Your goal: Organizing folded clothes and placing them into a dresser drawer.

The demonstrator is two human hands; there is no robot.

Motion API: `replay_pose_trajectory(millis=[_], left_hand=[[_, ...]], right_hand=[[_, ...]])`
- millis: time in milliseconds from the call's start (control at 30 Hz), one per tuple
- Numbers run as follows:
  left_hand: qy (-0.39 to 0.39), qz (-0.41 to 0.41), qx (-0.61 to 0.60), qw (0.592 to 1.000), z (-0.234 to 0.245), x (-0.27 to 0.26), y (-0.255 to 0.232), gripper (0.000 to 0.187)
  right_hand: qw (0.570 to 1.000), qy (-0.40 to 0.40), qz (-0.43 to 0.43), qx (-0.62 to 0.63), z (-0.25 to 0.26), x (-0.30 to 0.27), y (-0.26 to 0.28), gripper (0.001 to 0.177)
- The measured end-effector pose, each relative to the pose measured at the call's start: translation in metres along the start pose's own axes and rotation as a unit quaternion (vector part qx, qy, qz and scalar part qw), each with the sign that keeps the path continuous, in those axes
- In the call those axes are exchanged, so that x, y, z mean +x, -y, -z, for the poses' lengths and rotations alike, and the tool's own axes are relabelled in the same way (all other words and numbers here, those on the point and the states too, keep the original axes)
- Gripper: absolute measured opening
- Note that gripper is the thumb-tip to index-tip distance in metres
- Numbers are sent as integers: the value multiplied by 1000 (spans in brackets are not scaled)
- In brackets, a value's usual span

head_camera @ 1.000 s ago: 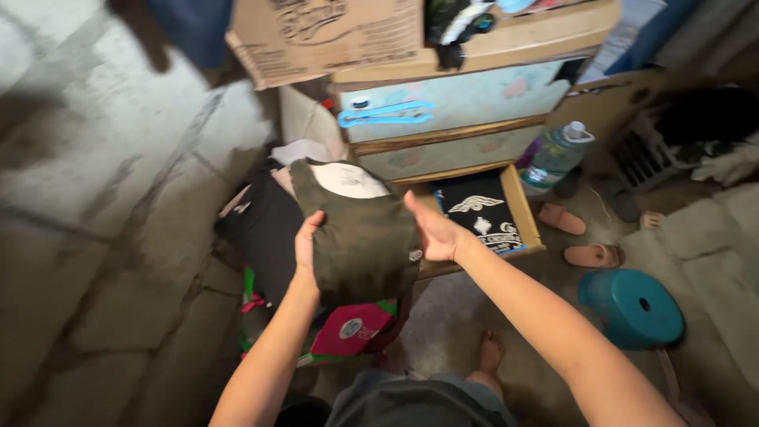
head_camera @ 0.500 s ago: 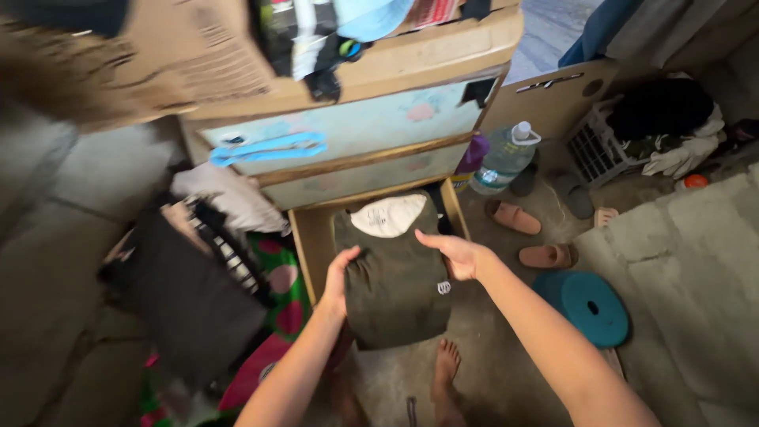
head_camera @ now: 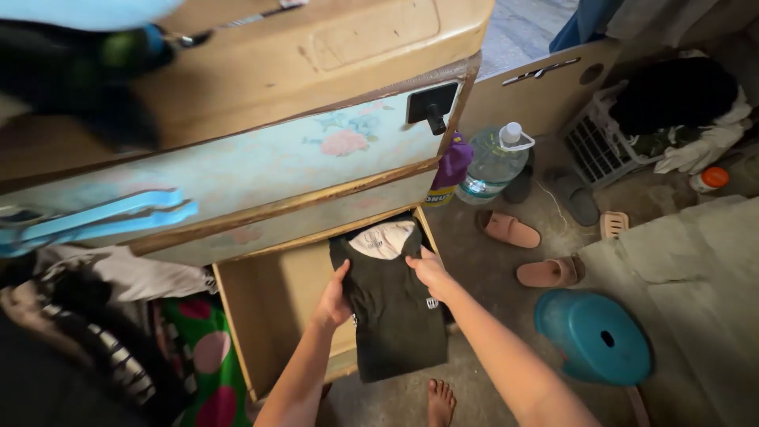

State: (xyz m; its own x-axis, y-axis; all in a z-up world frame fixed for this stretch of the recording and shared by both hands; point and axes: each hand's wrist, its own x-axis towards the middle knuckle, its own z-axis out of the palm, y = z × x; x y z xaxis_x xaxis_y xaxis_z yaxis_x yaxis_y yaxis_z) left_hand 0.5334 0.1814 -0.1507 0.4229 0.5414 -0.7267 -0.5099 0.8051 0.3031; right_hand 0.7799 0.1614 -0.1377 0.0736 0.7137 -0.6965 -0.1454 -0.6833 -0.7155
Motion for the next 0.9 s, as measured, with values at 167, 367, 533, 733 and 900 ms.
replay_pose_trajectory(millis=[167, 367, 533, 733, 900], left_hand=[[16, -167, 26, 986, 6, 51, -26, 46], [-18, -170, 2, 985, 28, 99, -55, 46], [49, -189, -11, 981, 42, 129, -71, 37], [9, -263, -30, 964, 40, 127, -71, 37], [-49, -370, 20, 928, 55, 137, -64, 36]], right_hand=[[993, -21, 115, 2, -11, 42, 16, 62], [989, -40, 145, -7, -18, 65, 38, 72], [974, -32, 225, 8, -17, 111, 12, 67], [943, -12, 323, -72, -13, 151, -4, 64], [948, -116, 273, -116, -27, 92, 27, 50]])
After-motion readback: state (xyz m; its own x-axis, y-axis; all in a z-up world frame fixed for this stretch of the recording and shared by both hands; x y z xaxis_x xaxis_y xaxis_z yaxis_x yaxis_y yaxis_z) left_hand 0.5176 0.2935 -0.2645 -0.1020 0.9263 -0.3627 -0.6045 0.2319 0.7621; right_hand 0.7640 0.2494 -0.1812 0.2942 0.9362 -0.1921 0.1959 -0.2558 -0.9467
